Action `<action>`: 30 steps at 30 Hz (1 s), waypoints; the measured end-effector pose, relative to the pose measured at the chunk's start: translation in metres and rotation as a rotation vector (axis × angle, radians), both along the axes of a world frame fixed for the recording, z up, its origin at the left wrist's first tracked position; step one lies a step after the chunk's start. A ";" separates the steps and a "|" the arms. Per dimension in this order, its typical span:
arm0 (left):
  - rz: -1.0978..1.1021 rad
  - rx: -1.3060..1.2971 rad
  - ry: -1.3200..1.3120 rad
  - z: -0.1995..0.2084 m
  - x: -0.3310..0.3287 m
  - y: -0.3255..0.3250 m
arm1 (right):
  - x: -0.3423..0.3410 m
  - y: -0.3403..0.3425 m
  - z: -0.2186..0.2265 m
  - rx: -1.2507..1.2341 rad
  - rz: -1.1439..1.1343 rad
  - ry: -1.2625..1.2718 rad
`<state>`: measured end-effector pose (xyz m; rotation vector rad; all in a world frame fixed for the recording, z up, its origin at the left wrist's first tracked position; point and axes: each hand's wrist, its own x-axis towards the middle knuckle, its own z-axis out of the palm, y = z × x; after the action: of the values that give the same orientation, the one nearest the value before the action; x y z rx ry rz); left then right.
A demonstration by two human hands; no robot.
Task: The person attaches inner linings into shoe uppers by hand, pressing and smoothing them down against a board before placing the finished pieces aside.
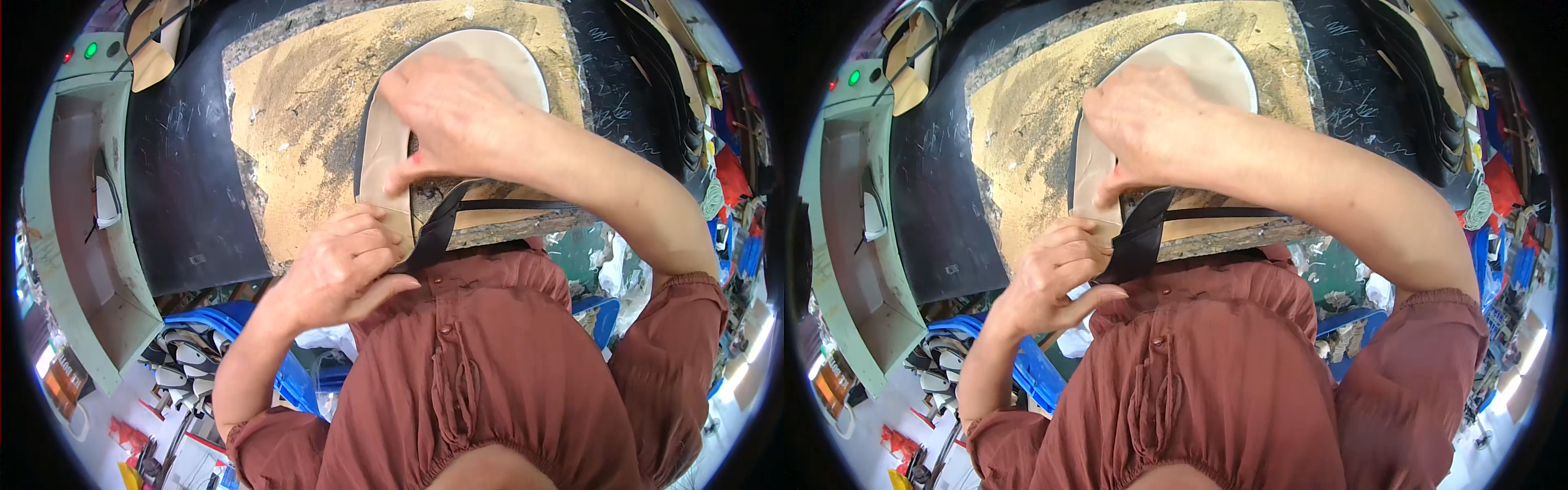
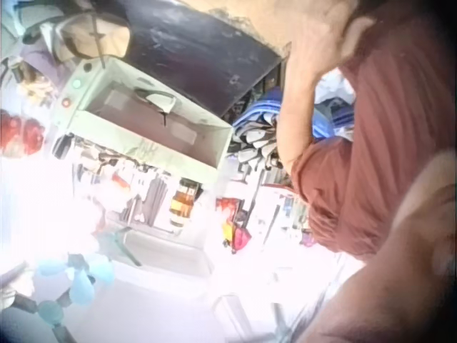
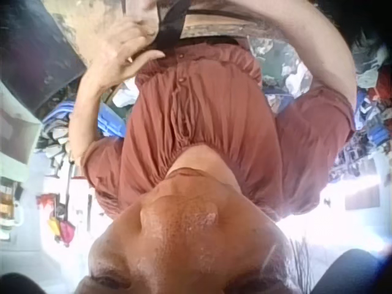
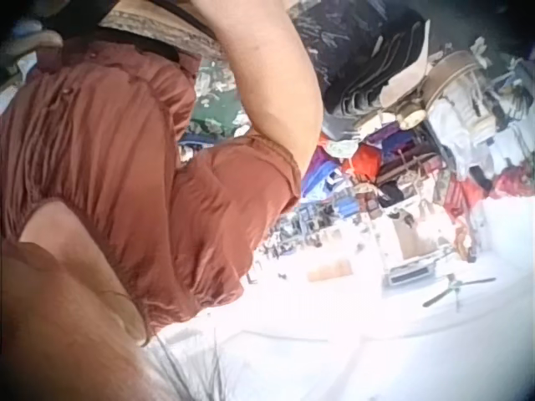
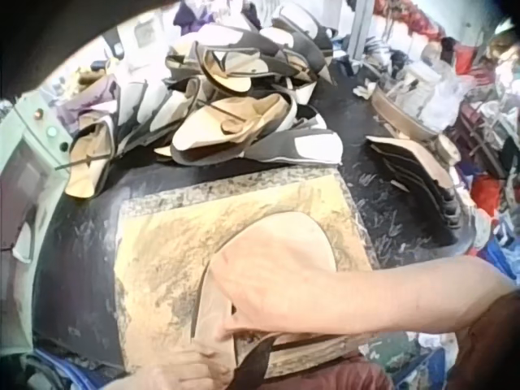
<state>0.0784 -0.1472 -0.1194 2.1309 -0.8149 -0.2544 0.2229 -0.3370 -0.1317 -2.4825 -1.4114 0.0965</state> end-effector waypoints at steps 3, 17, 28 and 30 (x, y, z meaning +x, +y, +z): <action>0.025 0.037 0.038 0.003 -0.004 -0.002 | 0.013 0.008 0.007 -0.134 -0.183 0.147; 0.464 -1.022 0.369 -0.009 -0.014 -0.009 | -0.083 0.001 0.074 -0.147 -0.050 0.294; 0.957 -0.972 0.214 -0.025 -0.034 0.012 | -0.009 -0.149 0.206 0.803 -0.237 -0.064; 0.967 -0.984 0.213 -0.029 -0.028 0.005 | 0.026 -0.186 0.183 0.718 -0.416 -0.378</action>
<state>0.0506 -0.1424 -0.1482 1.2916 0.2667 0.3656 0.2487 -0.5230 0.0511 -2.1504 -0.7899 -0.8452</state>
